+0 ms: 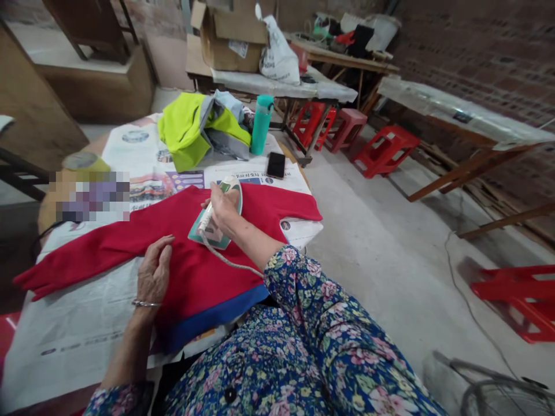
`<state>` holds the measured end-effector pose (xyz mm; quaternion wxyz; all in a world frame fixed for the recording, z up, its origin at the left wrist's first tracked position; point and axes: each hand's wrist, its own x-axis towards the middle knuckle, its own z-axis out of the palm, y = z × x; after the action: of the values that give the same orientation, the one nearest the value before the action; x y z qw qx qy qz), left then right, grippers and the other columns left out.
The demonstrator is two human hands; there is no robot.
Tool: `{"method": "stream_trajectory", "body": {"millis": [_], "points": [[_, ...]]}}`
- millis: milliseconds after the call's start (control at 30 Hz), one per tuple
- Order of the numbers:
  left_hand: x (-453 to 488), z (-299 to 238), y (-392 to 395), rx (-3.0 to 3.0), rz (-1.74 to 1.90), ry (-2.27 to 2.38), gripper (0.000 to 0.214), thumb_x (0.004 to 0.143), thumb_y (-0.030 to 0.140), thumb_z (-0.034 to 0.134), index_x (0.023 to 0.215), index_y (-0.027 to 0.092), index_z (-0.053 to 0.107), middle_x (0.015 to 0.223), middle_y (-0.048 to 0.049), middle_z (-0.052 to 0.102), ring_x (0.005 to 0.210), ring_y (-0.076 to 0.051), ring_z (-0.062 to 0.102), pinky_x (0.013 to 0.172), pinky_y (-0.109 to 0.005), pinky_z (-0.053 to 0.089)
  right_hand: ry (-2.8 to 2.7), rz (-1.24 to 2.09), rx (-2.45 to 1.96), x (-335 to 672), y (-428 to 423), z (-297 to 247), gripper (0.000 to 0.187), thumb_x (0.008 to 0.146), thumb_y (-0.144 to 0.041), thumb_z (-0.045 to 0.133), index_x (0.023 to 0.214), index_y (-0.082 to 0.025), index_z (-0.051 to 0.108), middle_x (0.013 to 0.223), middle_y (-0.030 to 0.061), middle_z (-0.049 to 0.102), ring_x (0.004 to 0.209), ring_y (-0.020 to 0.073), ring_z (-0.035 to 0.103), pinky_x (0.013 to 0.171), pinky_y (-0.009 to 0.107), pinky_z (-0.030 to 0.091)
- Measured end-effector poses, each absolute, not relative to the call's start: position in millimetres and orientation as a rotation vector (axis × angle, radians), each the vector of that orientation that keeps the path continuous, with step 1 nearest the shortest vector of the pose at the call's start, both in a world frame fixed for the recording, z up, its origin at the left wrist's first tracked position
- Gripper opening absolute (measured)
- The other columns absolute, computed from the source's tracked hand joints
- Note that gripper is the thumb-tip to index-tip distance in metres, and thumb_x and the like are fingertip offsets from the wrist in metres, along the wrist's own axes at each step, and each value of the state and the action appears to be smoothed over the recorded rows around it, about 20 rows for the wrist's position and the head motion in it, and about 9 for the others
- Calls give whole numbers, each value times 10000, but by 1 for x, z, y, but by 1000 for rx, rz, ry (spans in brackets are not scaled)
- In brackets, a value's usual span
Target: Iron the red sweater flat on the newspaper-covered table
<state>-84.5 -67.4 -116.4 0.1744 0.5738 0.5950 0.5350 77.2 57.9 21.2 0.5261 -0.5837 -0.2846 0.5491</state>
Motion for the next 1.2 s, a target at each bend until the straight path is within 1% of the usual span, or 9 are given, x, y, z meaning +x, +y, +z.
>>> {"method": "stream_trajectory", "body": {"millis": [100, 200, 300, 500, 600, 767, 1000, 1100, 1200], "points": [[-84, -117, -67, 1596, 1534, 1668, 445, 1044, 621, 548, 1185, 260, 766, 1272, -85, 799, 1279, -262, 722, 1208, -432, 524, -690, 1343, -1505, 82, 69, 31, 408, 1085, -256, 698, 730, -234, 498, 465, -82, 395, 489, 138, 585, 486, 201, 533], [-84, -116, -66, 1565, 1544, 1675, 446, 1035, 628, 553, 1189, 267, 764, 1278, -81, 801, 1285, -264, 721, 1213, -432, 523, -797, 1435, -1518, 87, 67, 40, 387, 1076, -227, 728, 762, -225, 501, 501, -96, 410, 443, 96, 502, 435, 169, 489], [-84, -114, -65, 1562, 1534, 1688, 433, 1022, 628, 565, 1185, 279, 762, 1271, -77, 804, 1278, -272, 722, 1202, -434, 536, -913, 1595, -1554, 91, 53, 46, 390, 1053, -217, 772, 770, -223, 504, 510, -90, 451, 402, 85, 455, 373, 167, 432], [-84, -109, -65, 1552, 1532, 1713, 454, 1013, 642, 556, 1173, 263, 747, 1238, -89, 796, 1235, -282, 725, 1165, -435, 559, -1475, 1965, -1408, 109, 1, 44, 411, 1037, -244, 789, 745, -210, 502, 519, -79, 492, 395, 72, 453, 368, 143, 392], [-85, -105, -67, 1524, 1527, 1746, 476, 1010, 652, 556, 1177, 248, 745, 1237, -94, 791, 1204, -279, 731, 1137, -427, 573, -1662, 2072, -1282, 126, -26, 41, 378, 987, -302, 844, 795, -209, 532, 559, -85, 517, 415, 77, 474, 366, 147, 383], [-83, -102, -69, 1473, 1524, 1797, 478, 1011, 635, 552, 1186, 235, 748, 1232, -95, 792, 1187, -273, 738, 1127, -419, 577, -1654, 1953, -1286, 148, -44, 30, 357, 1005, -333, 798, 823, -217, 514, 598, -75, 517, 447, 73, 486, 406, 155, 423], [-82, -104, -71, 1431, 1529, 1793, 445, 1018, 599, 563, 1221, 249, 747, 1260, -77, 792, 1234, -262, 723, 1159, -400, 553, -1208, 1654, -1551, 133, -5, 29, 329, 1070, -303, 724, 843, -234, 495, 614, -56, 490, 472, 96, 490, 397, 181, 448], [-83, -107, -71, 1383, 1569, 1757, 436, 1029, 588, 563, 1220, 249, 761, 1270, -74, 792, 1252, -257, 715, 1170, -398, 541, -1218, 1622, -1574, 121, 19, 38, 344, 1100, -270, 670, 805, -232, 496, 575, -56, 462, 469, 107, 481, 403, 193, 442], [-84, -112, -69, 1290, 1606, 1721, 439, 1037, 586, 567, 1237, 245, 760, 1296, -86, 785, 1264, -248, 710, 1183, -392, 529, -1332, 1674, -1577, 108, 38, 44, 359, 1082, -245, 692, 776, -225, 506, 540, -56, 469, 444, 103, 459, 397, 189, 412]]}}
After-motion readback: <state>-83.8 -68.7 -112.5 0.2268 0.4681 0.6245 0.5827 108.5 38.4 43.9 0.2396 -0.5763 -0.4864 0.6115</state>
